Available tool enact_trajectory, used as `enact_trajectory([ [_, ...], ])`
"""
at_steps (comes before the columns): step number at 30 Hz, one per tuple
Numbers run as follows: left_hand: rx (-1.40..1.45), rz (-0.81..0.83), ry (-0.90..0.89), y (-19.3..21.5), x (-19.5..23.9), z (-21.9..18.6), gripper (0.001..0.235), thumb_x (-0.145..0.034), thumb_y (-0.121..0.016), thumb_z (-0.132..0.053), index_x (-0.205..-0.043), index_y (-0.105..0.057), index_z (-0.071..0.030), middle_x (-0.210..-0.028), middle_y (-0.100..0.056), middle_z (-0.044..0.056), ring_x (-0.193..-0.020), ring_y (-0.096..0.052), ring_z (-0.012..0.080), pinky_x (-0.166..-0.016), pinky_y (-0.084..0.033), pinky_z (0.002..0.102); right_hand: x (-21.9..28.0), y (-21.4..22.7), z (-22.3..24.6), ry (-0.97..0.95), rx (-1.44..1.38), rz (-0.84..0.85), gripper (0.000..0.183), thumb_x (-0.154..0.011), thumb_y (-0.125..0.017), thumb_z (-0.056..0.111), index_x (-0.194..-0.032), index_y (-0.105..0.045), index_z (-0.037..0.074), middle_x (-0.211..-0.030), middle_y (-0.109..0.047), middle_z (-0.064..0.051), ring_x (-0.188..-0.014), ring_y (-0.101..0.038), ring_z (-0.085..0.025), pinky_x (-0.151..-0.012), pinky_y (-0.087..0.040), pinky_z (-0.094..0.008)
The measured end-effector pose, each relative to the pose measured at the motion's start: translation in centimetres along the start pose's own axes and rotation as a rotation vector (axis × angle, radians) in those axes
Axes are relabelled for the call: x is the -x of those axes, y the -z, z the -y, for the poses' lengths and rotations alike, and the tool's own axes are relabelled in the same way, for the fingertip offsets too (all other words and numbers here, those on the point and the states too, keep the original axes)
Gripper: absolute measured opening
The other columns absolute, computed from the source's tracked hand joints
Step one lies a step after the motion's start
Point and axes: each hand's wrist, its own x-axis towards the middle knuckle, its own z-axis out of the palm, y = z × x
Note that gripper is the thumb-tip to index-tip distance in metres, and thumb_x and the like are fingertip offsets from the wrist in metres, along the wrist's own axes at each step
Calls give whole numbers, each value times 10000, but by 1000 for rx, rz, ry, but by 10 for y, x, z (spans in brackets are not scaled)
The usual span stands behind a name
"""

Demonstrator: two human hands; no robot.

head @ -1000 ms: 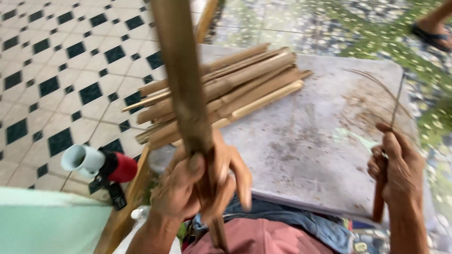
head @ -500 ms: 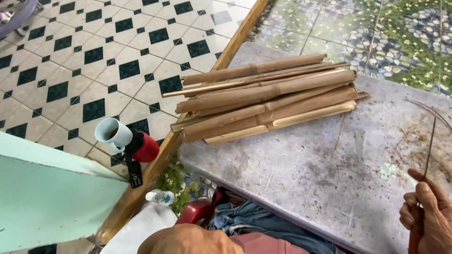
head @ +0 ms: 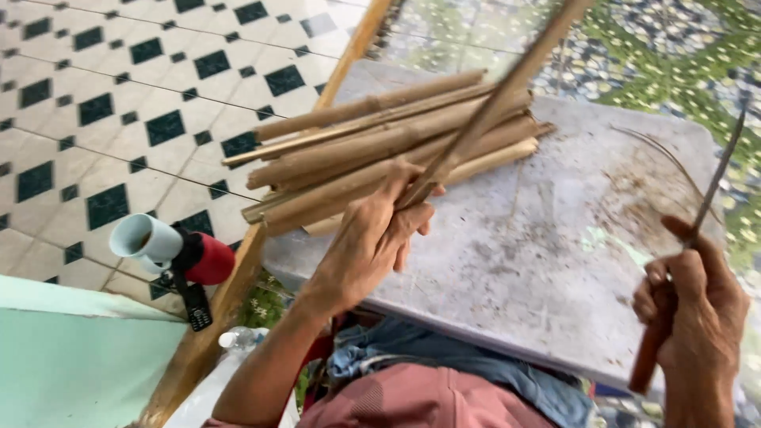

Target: The person uses a large knife to shave and smooth a long bamboo stick held in the left hand. They repeatedly draw the blade along the stick's length, rotating it to work different sides. A pile of similar bamboo sticks rests on the table nearby.

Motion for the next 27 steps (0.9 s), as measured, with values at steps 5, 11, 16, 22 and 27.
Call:
enact_trajectory([
  [5, -572, 110, -86, -20, -6, 36, 117, -1031, -644, -141, -1099, -580, -72, -748, -471, 14, -642, -423, 152, -648, -418, 289, 35, -10, 34, 59, 46, 143, 426, -1020, -520, -12, -1438, -560, 60, -878, -555, -50, -592, -444, -121, -466, -417, -254],
  [11, -712, 102, -155, -30, -1, 46, 396, -997, -649, -206, -1326, -607, 12, -1297, -712, 181, -1080, -740, 338, -895, -597, 397, 40, -26, 17, 22, -18, 390, 449, -992, -571, 276, -1366, -416, 81, -846, -618, -104, -448, -491, -173, -486, -440, -304],
  [16, -801, 54, -99, -38, 0, 34, 362, -914, -709, -115, -1265, -632, -162, -1144, -748, 42, -915, -736, 289, -752, -532, 423, 48, -25, 19, -15, 7, 449, 558, -964, -590, 283, -1442, -368, 98, -819, -634, -105, -451, -454, -149, -441, -398, -279],
  [22, -861, 76, -68, -45, 4, 34, 478, -787, -762, -71, -1236, -664, -203, -1114, -725, -15, -835, -732, 249, -730, -545, 387, 54, -24, 28, -142, -150, 605, 496, -981, -574, 228, -1421, -413, 63, -795, -584, -135, -507, -501, -184, -486, -395, -273],
  [27, -800, 103, -41, -45, 3, 32, 469, -785, -747, -127, -1244, -666, -178, -1142, -723, 12, -941, -728, 242, -806, -522, 369, 58, -35, 16, -248, -467, 705, 405, -947, -661, 107, -1264, -413, 62, -745, -641, -171, -381, -620, -260, -342, -468, -280],
])
